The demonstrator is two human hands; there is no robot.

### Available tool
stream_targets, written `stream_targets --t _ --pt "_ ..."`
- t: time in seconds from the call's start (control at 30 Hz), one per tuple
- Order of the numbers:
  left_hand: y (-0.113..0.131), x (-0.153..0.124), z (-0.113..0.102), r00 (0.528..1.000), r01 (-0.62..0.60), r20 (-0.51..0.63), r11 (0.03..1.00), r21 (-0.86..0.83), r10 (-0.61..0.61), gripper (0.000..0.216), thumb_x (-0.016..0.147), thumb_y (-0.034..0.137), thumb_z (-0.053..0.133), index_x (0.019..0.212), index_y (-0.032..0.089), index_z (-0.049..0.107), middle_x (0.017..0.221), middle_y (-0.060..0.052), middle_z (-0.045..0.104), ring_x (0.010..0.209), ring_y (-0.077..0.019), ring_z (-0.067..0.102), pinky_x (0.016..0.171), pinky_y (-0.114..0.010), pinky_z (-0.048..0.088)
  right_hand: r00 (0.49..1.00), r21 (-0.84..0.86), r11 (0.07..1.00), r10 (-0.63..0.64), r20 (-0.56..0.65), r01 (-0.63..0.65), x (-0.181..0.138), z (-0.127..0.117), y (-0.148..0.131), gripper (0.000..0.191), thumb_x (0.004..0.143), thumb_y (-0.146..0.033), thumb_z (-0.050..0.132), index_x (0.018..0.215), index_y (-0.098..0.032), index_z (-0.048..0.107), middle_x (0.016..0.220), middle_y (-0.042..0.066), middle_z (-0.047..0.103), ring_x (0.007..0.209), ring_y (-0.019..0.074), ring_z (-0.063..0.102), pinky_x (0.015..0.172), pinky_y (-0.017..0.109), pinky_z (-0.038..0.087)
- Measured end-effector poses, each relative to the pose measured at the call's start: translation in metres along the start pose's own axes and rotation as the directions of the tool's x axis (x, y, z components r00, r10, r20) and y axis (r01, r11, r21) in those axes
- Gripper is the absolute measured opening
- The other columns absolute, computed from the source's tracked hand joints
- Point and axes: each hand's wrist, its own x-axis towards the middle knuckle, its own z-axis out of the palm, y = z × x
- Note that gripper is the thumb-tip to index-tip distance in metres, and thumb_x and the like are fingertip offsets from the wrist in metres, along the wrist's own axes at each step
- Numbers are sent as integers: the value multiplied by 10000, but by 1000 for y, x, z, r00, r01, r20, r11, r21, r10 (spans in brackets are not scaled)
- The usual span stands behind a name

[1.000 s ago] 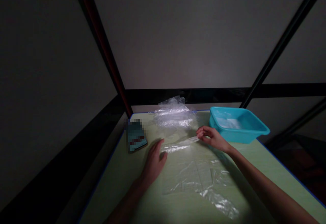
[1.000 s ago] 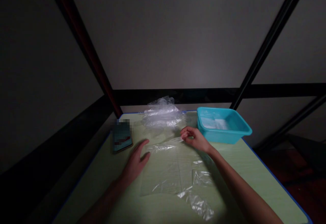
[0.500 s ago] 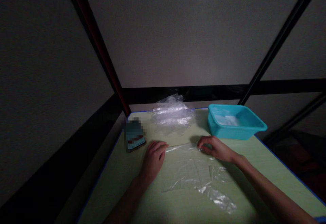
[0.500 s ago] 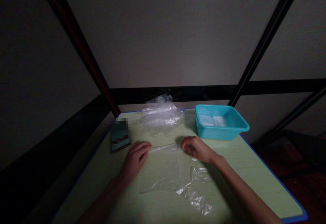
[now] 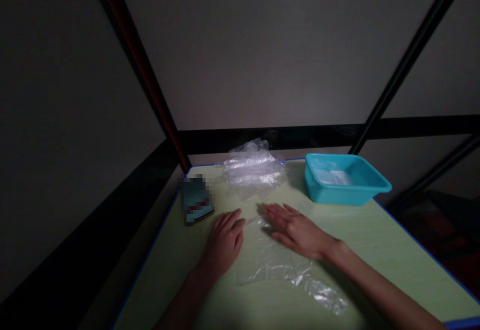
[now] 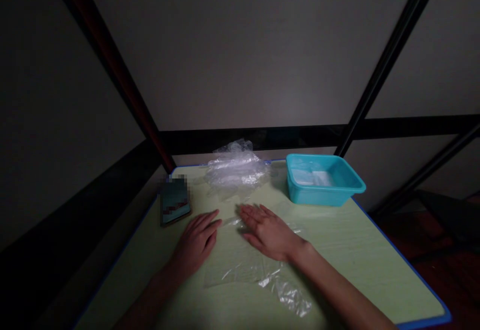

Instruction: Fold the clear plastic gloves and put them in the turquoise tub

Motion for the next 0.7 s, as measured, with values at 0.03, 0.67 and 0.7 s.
stream_targets --t 0.03,0.67,0.7 --pt "0 0 0 1000 -1 2 1000 14 1 310 740 69 439 986 141 612 1164 -112 538 1022 -247 494 902 -433 388 999 -12 1000 -11 31 12 2 6 -1 543 861 -364 363 1334 -134 228 1380 120 239 1254 229 220 1013 432 183" --pt "5 3 -3 988 135 -62 990 -50 -138 477 797 145 359 1267 66 326 1315 -150 375 1216 -210 326 987 -376 321 998 -37 999 4 60 -2 -12 15 14 643 873 -478 254 1363 -118 46 1409 117 77 1288 203 50 1044 416 108" --pt "15 6 -3 993 104 -43 994 -46 -106 487 802 145 348 1281 74 299 1337 -140 344 1235 -206 289 1001 -377 299 999 -46 999 7 53 -4 -10 16 12 639 875 -475 247 1362 -107 57 1408 121 82 1287 202 49 1045 409 113"
